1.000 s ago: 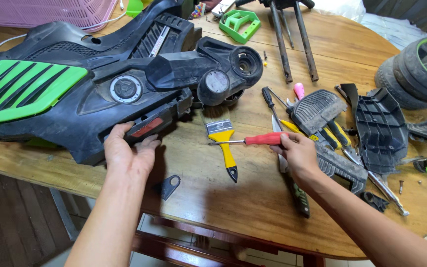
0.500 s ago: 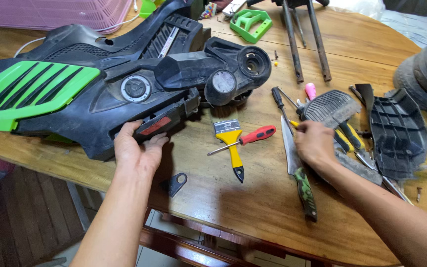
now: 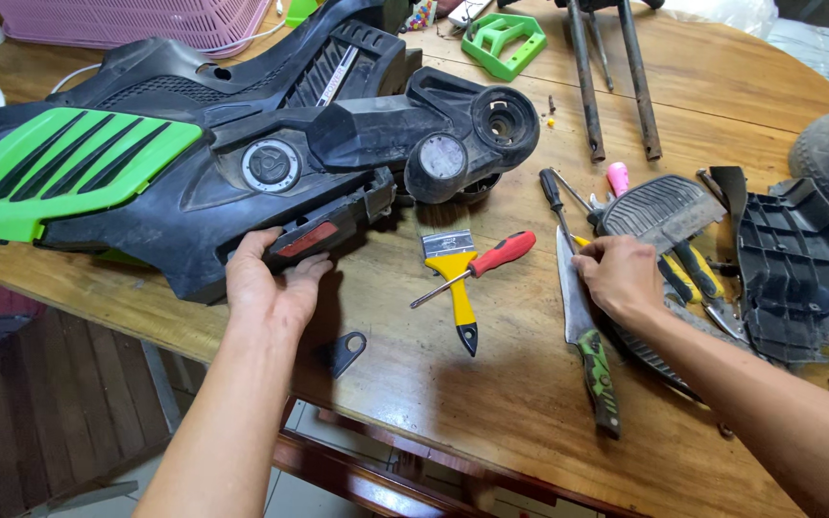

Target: The person cleans a black motorcycle body panel with a brush, then attaches a green and black side cover to it. They use a screwdriver and a wrench to fasten screws and tighten bolts on the assembly.

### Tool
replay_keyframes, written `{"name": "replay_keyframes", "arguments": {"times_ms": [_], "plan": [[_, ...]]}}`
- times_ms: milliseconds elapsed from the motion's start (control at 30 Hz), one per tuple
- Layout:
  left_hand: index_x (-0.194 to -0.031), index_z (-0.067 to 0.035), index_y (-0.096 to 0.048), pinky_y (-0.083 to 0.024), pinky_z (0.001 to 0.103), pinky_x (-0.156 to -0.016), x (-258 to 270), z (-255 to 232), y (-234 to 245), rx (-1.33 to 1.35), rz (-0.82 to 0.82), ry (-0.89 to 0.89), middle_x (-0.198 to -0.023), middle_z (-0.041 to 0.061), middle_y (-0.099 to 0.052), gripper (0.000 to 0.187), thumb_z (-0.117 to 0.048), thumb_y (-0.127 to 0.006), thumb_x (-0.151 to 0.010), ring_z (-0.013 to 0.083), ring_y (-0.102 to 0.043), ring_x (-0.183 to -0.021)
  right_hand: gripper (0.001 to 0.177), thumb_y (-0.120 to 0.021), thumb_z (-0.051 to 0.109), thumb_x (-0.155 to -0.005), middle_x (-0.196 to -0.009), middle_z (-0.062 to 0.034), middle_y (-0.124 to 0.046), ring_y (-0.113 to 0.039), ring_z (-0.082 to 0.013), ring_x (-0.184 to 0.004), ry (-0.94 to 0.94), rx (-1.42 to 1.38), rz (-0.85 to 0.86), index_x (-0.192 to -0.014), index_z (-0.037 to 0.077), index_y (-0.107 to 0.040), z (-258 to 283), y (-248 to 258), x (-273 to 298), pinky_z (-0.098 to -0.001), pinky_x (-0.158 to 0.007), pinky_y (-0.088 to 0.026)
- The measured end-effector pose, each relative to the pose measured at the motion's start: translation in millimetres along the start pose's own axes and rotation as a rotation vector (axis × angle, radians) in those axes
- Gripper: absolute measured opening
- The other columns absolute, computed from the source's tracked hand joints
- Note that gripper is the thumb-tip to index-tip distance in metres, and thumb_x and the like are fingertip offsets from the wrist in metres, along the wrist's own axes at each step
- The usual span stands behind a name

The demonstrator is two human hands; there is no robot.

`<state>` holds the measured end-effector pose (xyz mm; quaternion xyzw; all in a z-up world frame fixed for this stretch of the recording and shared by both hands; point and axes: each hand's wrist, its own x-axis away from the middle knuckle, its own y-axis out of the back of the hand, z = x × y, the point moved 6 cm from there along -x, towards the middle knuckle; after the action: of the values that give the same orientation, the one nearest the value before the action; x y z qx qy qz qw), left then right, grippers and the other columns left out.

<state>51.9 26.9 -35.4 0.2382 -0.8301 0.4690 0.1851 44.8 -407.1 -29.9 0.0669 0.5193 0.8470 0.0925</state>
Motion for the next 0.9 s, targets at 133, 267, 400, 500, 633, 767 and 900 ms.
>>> {"name": "replay_keyframes", "arguments": {"times_ms": [133,267,400,500,633,767,900], "plan": [[-0.134,0.011,-0.044,-0.016,0.065,-0.122,-1,0,1,0.001,-0.006,0.005,-0.145,0.036,-0.045,0.059,-0.013,-0.061,-0.082,0.0529,-0.044,-0.139,0.029,-0.070,0.029,-0.092,-0.091,-0.0250,-0.074,-0.073,-0.0392,-0.082,-0.092,0.116,0.084,-0.103,0.002,-0.078,-2,-10,-6,-0.0512,-0.077,-0.057],[-0.134,0.010,-0.045,-0.018,0.064,-0.122,-1,0,1,0.011,-0.018,0.007,-0.144,0.035,-0.046,0.060,-0.012,-0.062,-0.081,0.0523,-0.046,-0.138,0.029,-0.063,0.021,-0.097,-0.083,-0.0277,-0.073,-0.073,-0.0375,-0.074,-0.149,0.075,0.111,-0.091,-0.005,-0.074,-2,-14,-9,-0.0520,-0.072,-0.058],[-0.134,0.010,-0.045,-0.018,0.064,-0.122,0,0,0,0.036,-0.030,0.009,-0.144,0.034,-0.046,0.060,-0.011,-0.062,-0.081,0.0512,-0.046,-0.138,0.022,-0.065,0.013,-0.093,-0.072,-0.0225,-0.070,-0.071,-0.0271,-0.062,-0.035,-0.227,-0.208,-0.096,-0.008,-0.061,7,7,-2,-0.0420,-0.069,-0.056],[-0.134,0.011,-0.043,-0.018,0.065,-0.122,4,-1,-1,0.039,-0.043,-0.003,-0.144,0.035,-0.045,0.059,-0.010,-0.062,-0.082,0.0513,-0.046,-0.138,0.015,-0.053,0.008,-0.101,-0.084,-0.0067,-0.066,-0.071,-0.0170,-0.064,-0.082,-0.449,-0.211,-0.109,0.000,-0.063,6,11,-3,-0.0333,-0.055,-0.058],[-0.134,0.010,-0.043,-0.020,0.065,-0.121,7,-1,-3,0.028,-0.035,-0.016,-0.144,0.034,-0.046,0.059,-0.009,-0.061,-0.082,0.0508,-0.047,-0.138,0.022,-0.053,0.019,-0.110,-0.083,-0.0075,-0.068,-0.070,-0.0132,-0.070,-0.117,-0.659,-0.288,-0.105,0.001,-0.064,13,21,-9,-0.0264,-0.058,-0.053],[-0.136,0.007,-0.041,-0.020,0.065,-0.122,5,-1,-2,0.038,-0.041,-0.007,-0.144,0.033,-0.045,0.060,-0.010,-0.061,-0.082,0.0497,-0.046,-0.138,0.028,-0.048,0.027,-0.113,-0.092,-0.0049,-0.070,-0.069,-0.0098,-0.075,-0.184,-1.096,-0.380,-0.108,0.002,-0.058,31,37,-23,-0.0235,-0.058,-0.054],[-0.137,0.007,-0.042,-0.019,0.064,-0.122,0,1,-1,0.040,-0.026,0.005,-0.144,0.033,-0.046,0.061,-0.010,-0.061,-0.082,0.0484,-0.048,-0.137,0.026,-0.035,0.029,-0.105,-0.074,-0.0031,-0.063,-0.066,-0.0136,-0.059,-0.390,-1.257,-0.309,-0.104,0.007,-0.048,50,37,-15,-0.0292,-0.047,-0.058]]}}
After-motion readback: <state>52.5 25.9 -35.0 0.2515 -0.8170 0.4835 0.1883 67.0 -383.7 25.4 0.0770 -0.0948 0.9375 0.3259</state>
